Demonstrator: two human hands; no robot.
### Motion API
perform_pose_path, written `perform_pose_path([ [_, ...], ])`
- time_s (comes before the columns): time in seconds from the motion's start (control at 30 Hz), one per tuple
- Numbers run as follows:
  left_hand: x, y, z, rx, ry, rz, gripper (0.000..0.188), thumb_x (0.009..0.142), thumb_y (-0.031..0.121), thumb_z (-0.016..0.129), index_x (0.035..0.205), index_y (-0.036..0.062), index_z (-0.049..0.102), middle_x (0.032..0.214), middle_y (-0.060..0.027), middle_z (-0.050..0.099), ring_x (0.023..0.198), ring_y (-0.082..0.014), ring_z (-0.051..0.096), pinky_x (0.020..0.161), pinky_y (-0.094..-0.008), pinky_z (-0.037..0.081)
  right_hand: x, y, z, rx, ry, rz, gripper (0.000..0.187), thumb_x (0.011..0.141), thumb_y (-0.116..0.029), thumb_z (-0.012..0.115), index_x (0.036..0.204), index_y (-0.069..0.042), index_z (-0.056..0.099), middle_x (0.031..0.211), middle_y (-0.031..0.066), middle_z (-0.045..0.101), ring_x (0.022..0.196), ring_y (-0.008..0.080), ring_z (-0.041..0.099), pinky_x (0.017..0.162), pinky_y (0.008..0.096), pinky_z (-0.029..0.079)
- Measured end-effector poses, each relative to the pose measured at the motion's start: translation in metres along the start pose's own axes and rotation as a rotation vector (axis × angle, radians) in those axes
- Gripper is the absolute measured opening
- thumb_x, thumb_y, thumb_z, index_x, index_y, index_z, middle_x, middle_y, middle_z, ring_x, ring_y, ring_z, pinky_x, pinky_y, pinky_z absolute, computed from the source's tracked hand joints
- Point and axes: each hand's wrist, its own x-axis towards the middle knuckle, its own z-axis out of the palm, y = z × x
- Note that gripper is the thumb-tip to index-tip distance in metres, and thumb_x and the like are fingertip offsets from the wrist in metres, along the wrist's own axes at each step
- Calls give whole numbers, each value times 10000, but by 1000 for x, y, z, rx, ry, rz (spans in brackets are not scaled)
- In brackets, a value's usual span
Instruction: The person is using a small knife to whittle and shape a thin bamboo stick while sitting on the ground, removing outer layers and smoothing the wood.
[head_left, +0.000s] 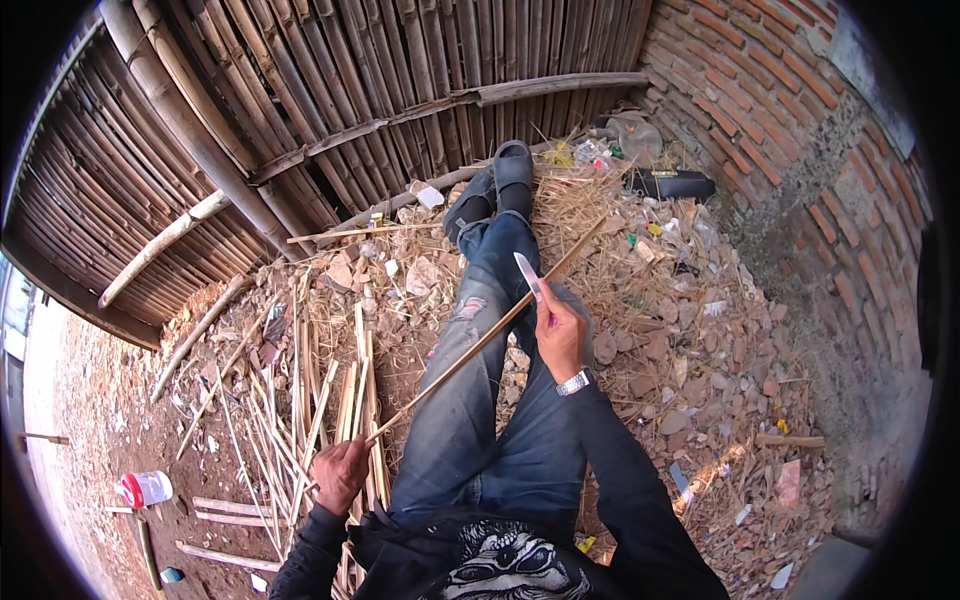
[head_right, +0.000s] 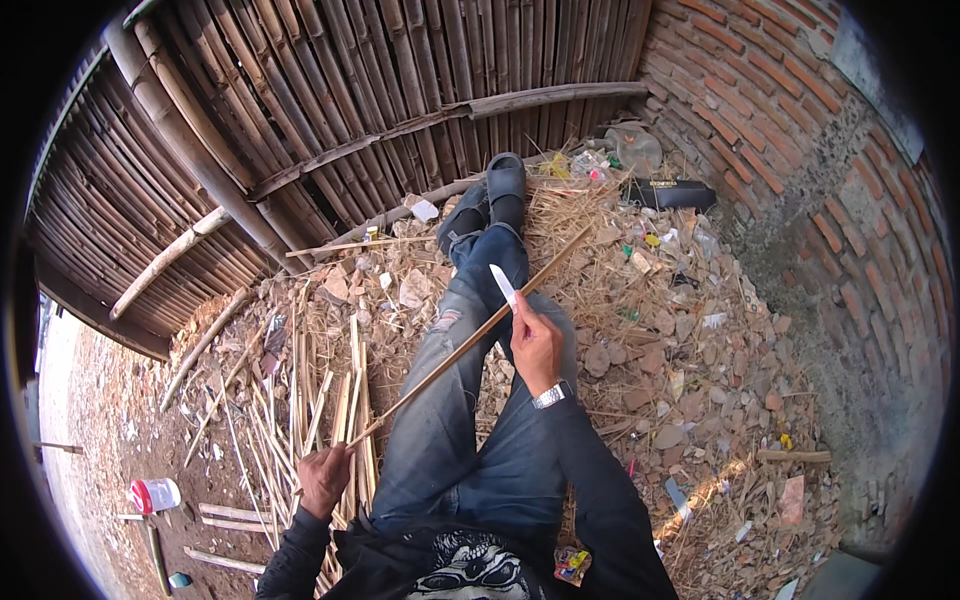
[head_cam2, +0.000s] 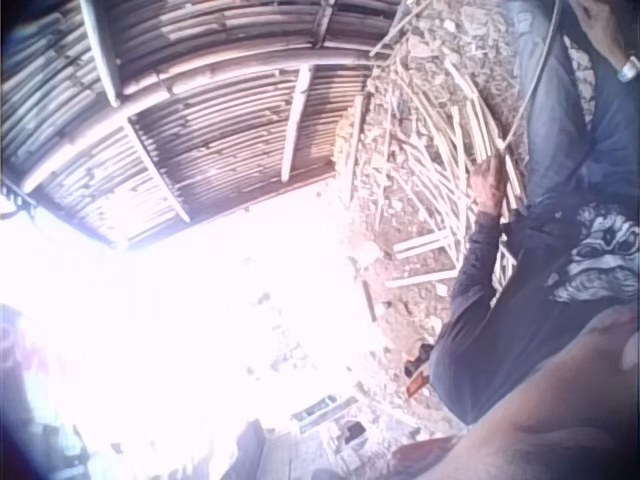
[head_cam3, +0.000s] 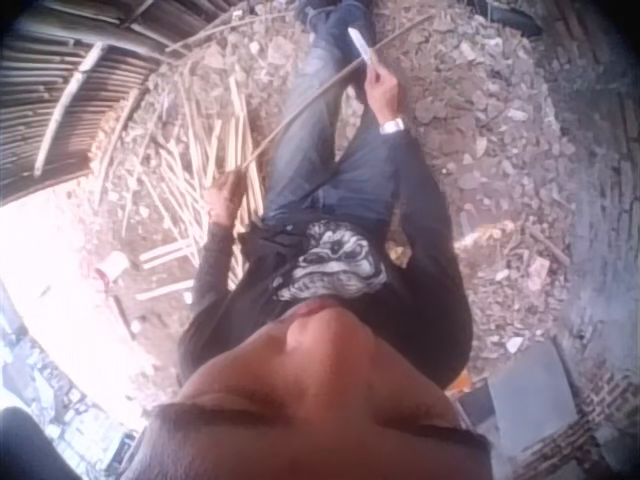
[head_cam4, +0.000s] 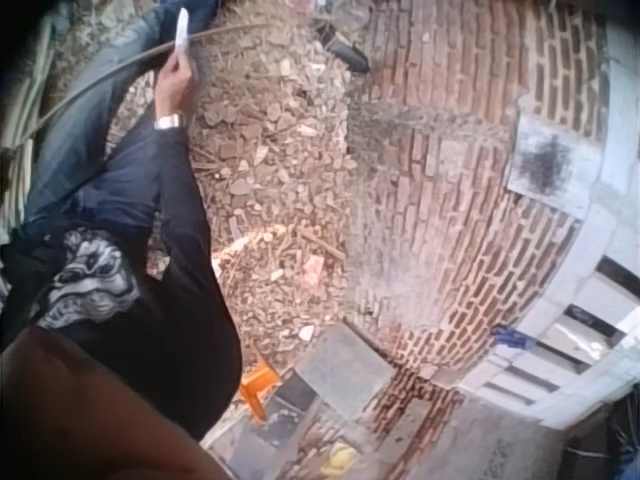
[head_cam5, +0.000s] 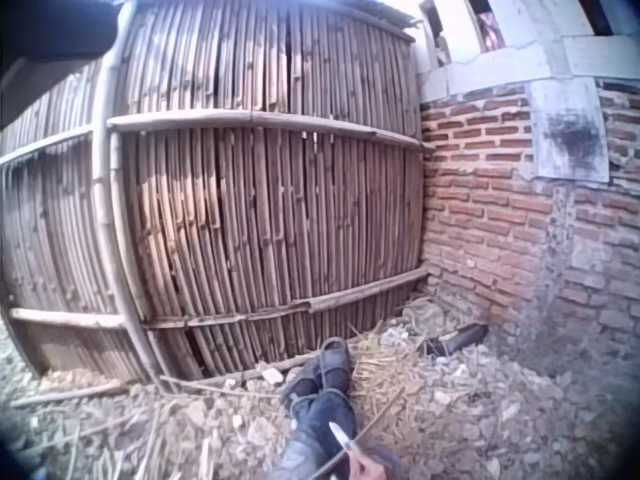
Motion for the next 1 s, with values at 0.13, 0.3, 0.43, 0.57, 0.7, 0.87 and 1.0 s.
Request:
perform_pose_path([
  [0.13,6,11,12,-31,4,-38,122,918,158,775,963,85,688,642,-71,604,548,-275,607,538,-410,466,-28,-25,7,21,-70,-3,333,964,-55,710,1294,-89,740,643,138,581,542,289,574,526,412,460],
  [0.3,28,29,17,-79,7,-64,116,918,162,772,927,85,685,629,-98,609,521,-310,596,506,-422,448,-50,-51,6,77,-174,46,343,961,-61,718,1300,-107,739,658,137,596,554,287,594,534,412,474],
  [0.43,58,51,27,-95,4,-96,127,944,204,751,921,101,679,662,-95,638,555,-307,628,520,-419,479,-76,-70,10,191,-202,38,359,955,-57,722,1308,-123,738,665,138,604,573,297,612,543,413,484],
  [0.57,83,67,28,-110,-37,-143,147,975,248,717,938,107,701,701,-115,670,570,-340,652,525,-445,502,-97,-94,8,226,-272,80,360,954,-39,726,1312,-77,726,703,146,646,561,224,585,536,360,462],
  [0.7,86,74,32,-215,-5,-209,146,976,246,715,942,105,730,740,-128,698,594,-364,670,520,-458,508,-101,-103,-3,384,-401,357,316,1001,-71,707,1315,-34,717,723,40,664,586,68,524,536,303,450],
  [0.87,96,81,29,-248,-24,-241,138,967,235,728,969,98,748,752,-127,704,599,-350,674,532,-452,507,-98,-109,-1,843,-611,575,324,1062,-114,643,1374,-35,683,762,-70,566,616,19,459,520,207,384],
  [1.0,87,82,28,-164,62,-176,128,932,189,763,1011,89,772,691,-112,646,589,-328,648,538,-435,486,-60,-109,-8,514,-217,579,261,1002,-223,731,1104,15,768,650,-18,598,599,47,496,541,264,400],
])
